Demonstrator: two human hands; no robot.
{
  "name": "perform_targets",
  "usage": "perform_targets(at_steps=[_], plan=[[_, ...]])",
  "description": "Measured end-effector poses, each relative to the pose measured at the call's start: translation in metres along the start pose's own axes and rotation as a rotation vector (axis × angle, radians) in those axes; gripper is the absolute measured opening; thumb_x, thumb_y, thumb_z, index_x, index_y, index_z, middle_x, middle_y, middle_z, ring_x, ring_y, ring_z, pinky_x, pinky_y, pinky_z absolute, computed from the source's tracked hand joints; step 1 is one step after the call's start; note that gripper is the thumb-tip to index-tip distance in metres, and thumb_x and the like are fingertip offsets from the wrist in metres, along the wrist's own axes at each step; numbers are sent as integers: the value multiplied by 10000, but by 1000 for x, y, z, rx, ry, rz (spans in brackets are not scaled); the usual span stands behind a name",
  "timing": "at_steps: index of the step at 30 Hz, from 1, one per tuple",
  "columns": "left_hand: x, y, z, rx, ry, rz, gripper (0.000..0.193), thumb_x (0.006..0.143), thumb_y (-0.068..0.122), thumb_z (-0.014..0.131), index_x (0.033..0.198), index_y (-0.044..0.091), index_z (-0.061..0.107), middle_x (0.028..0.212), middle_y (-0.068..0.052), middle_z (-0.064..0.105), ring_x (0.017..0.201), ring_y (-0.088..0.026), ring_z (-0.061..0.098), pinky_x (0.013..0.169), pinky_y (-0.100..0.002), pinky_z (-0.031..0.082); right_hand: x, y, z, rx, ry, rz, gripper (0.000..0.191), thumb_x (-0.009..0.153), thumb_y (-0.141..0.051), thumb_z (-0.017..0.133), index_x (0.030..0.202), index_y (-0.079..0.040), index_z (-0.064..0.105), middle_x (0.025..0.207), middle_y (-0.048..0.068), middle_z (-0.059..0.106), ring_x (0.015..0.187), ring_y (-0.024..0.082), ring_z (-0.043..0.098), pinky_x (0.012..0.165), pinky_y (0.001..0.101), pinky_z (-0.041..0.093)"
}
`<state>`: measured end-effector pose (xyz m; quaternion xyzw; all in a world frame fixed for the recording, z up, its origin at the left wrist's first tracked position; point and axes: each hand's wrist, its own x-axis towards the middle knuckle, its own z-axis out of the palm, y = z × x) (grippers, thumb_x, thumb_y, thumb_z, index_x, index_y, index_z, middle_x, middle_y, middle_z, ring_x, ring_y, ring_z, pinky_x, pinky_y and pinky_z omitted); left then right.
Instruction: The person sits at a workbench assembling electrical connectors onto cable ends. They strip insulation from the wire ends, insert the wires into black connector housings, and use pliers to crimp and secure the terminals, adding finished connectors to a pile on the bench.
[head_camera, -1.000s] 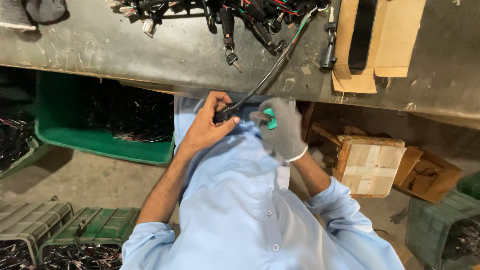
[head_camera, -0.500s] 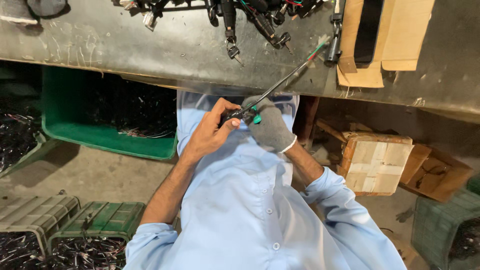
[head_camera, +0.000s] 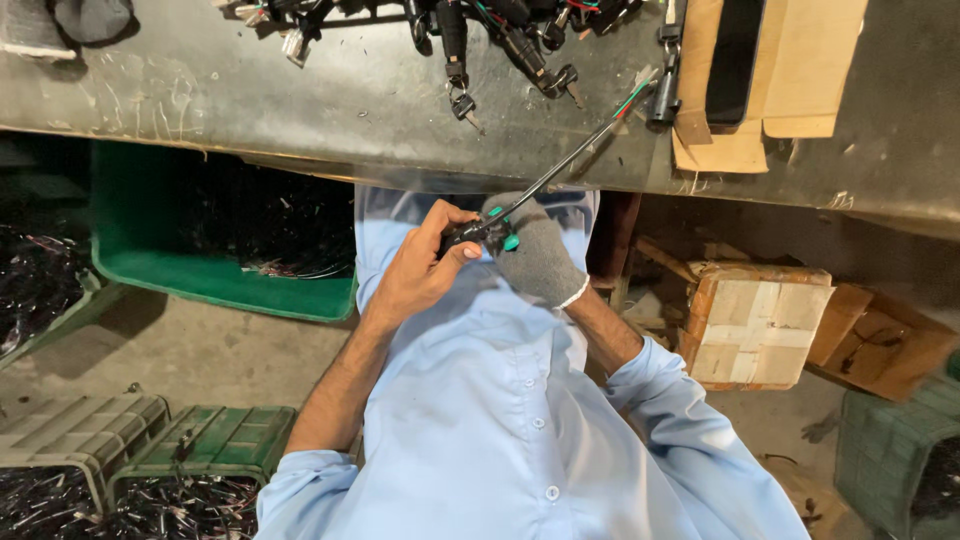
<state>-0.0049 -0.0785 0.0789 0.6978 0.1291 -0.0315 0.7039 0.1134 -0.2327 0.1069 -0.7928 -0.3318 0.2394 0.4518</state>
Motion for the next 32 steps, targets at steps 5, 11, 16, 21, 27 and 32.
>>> perform_targets(at_steps=[5, 11, 16, 21, 27, 32], plan=[[4, 1, 1, -211, -60, 35, 362, 1058, 276, 646, 1247, -7, 523, 958, -21, 639, 872, -82, 576, 788, -256, 487, 9, 3, -9, -113, -75, -6, 272, 752, -67, 733, 1013, -45, 657, 958, 162, 680, 857, 350, 680, 728, 415, 529], [9, 1, 7, -263, 30, 43, 388, 1061, 294, 647, 1275, 0, 513, 975, -29, 622, 897, -90, 564, 811, -258, 477, 7, -8, -11, -73, -104, 198, 277, 836, -158, 693, 1078, -41, 624, 902, 183, 711, 840, 370, 710, 702, 438, 541], [10, -1, 13, 191, 263, 128, 514, 1026, 380, 678, 1314, -8, 505, 1063, -165, 709, 940, -278, 729, 799, -347, 561, -10, -13, -8, -163, -203, 399, 369, 940, -323, 655, 1132, -37, 524, 864, 231, 689, 875, 455, 666, 698, 534, 489], [11, -3, 18, 279, 273, 124, 533, 1016, 410, 679, 1311, -2, 514, 1073, -206, 719, 931, -365, 741, 767, -396, 576, -25, -6, 0, -171, -182, 449, 397, 895, -360, 672, 1112, -59, 529, 846, 241, 690, 869, 477, 654, 687, 563, 475], [13, 0, 16, 675, 323, 308, 445, 989, 277, 735, 1296, -14, 596, 957, -149, 652, 766, -319, 676, 606, -406, 513, -24, -4, 5, -205, -158, 462, 416, 945, -399, 644, 1095, -38, 502, 814, 259, 684, 834, 491, 655, 665, 590, 458], [15, 5, 13, 919, 367, 431, 438, 948, 230, 767, 1287, 2, 610, 897, -97, 604, 704, -270, 638, 543, -389, 472, -16, -11, 6, -233, -203, 496, 451, 930, -440, 644, 1100, -46, 505, 802, 263, 684, 821, 487, 669, 676, 580, 484]])
